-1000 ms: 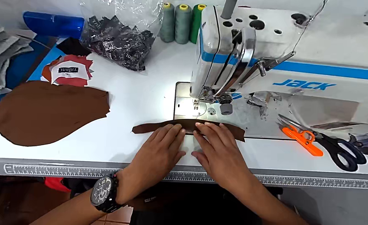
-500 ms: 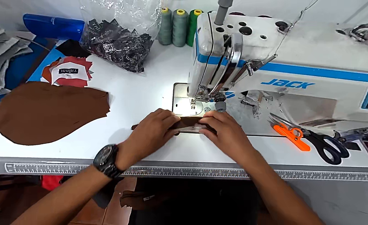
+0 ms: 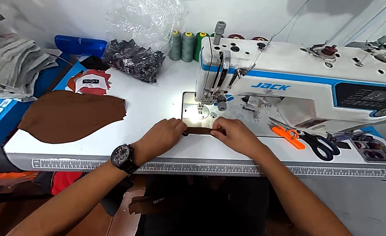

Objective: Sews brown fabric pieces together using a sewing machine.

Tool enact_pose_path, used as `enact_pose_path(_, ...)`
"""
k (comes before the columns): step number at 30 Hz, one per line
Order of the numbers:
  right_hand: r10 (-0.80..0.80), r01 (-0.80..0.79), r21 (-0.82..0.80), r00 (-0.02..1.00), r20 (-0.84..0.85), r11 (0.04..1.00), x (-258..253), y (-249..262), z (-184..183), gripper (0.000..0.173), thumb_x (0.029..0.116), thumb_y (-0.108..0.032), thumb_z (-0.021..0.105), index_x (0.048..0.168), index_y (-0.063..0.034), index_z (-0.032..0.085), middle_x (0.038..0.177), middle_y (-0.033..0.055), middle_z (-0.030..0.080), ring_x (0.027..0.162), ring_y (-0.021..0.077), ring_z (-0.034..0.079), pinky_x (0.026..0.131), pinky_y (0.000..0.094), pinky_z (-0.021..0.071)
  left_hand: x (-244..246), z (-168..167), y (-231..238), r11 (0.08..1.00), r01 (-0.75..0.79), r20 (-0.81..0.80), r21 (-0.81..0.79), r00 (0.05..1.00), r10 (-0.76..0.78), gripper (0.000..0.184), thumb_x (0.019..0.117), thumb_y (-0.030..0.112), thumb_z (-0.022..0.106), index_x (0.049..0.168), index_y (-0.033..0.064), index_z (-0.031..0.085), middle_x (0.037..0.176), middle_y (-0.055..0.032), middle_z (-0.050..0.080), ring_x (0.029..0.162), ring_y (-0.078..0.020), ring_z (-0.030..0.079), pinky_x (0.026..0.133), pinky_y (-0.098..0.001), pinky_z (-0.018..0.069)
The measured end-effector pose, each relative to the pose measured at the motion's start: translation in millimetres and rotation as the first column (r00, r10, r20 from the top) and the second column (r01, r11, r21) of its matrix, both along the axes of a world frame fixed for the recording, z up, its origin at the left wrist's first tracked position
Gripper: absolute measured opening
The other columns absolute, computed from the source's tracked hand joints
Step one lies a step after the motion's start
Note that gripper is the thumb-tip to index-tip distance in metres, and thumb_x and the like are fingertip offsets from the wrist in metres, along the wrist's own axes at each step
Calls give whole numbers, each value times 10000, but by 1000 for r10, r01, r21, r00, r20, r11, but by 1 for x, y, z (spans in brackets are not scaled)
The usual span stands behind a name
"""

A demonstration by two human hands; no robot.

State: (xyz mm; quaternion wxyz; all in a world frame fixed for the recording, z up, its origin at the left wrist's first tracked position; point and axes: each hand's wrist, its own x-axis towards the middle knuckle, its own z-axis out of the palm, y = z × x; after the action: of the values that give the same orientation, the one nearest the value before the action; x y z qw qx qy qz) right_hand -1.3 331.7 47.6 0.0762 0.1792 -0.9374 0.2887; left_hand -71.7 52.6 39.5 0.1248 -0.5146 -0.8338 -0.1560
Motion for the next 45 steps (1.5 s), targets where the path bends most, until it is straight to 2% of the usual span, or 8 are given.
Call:
enact_pose_path(6, 259, -51, -411, 844, 470, 910, 12, -6, 25, 89, 969, -82, 668, 932, -45, 596, 787, 43, 588, 644, 102, 549, 552, 240, 448, 14, 3, -4, 1000, -3, -121, 11, 993, 4, 69, 892, 0, 616, 944, -4, 661, 1009, -179, 696, 902, -351, 704, 710, -461, 579)
enact_pose_path(12, 161, 9, -443, 925, 345, 896, 17, -9, 18, 250, 970, -73, 677, 1211, -71, 610, 930, 41, 694, 766, 111, 665, 685, 270, 569, 16, 15, -7, 997, 68, 290, 43, 954, -77, 103, 865, -38, 617, 919, 35, 569, 1143, -136, 668, 952, -246, 689, 772, -397, 581)
enact_pose_path(14, 143, 14, -419, 929, 342, 908, 15, -9, 18, 377, 962, -70, 691, 1326, -87, 596, 935, 33, 711, 776, 118, 679, 702, 290, 584, 15, 23, -9, 992, 75, 590, 101, 799, -121, 188, 897, -5, 611, 1065, 43, 543, 1179, -96, 653, 979, -167, 669, 804, -347, 578)
enact_pose_path(18, 200, -41, -440, 926, 320, 897, 19, -12, 23, 104, 941, -52, 713, 1044, -52, 701, 858, 25, 713, 712, 85, 658, 629, 232, 552, 9, 37, 1, 992, -56, 914, 116, 398, -84, 350, 1099, 296, 448, 1372, 91, 523, 1069, -34, 715, 941, -98, 681, 846, -307, 559)
enact_pose_path(23, 250, -151, -460, 954, 162, 875, 20, -16, 22, 90, 967, -81, 690, 1054, -57, 696, 799, 0, 744, 659, 63, 679, 583, 216, 562, 5, 52, 16, 975, 30, 964, 221, 143, -223, 111, 1016, 58, 600, 1065, 26, 693, 898, -39, 704, 797, -68, 665, 724, -214, 558)
enact_pose_path(30, 86, -111, -279, 991, -100, 954, 25, -11, 17, 143, 958, -212, 709, 1017, -153, 825, 1295, 10, 696, 1152, 129, 639, 977, 360, 526, 8, 53, 18, 978, -79, 956, 195, 239, -171, 55, 943, 63, 714, 917, 23, 687, 730, -40, 657, 629, -73, 607, 572, -201, 497)
enact_pose_path(37, 110, -85, -465, 994, 27, 881, 25, -18, 10, 109, 974, -126, 647, 990, -68, 738, 1007, 19, 685, 976, 94, 657, 870, 269, 564, 3, 56, 12, 985, -95, 944, 143, 311, -107, 90, 942, 97, 725, 874, 38, 715, 685, -23, 656, 596, -60, 598, 550, -199, 485)
enact_pose_path(45, 111, 16, -469, 964, 241, 883, 20, 20, 14, 126, 993, -141, 655, 910, -70, 719, 591, -33, 551, 490, 31, 465, 449, 186, 365, -22, 49, -28, 975, -217, 977, 53, 214, -5, 121, 985, 82, 657, 903, 41, 737, 718, -58, 699, 578, -67, 631, 490, -191, 488)
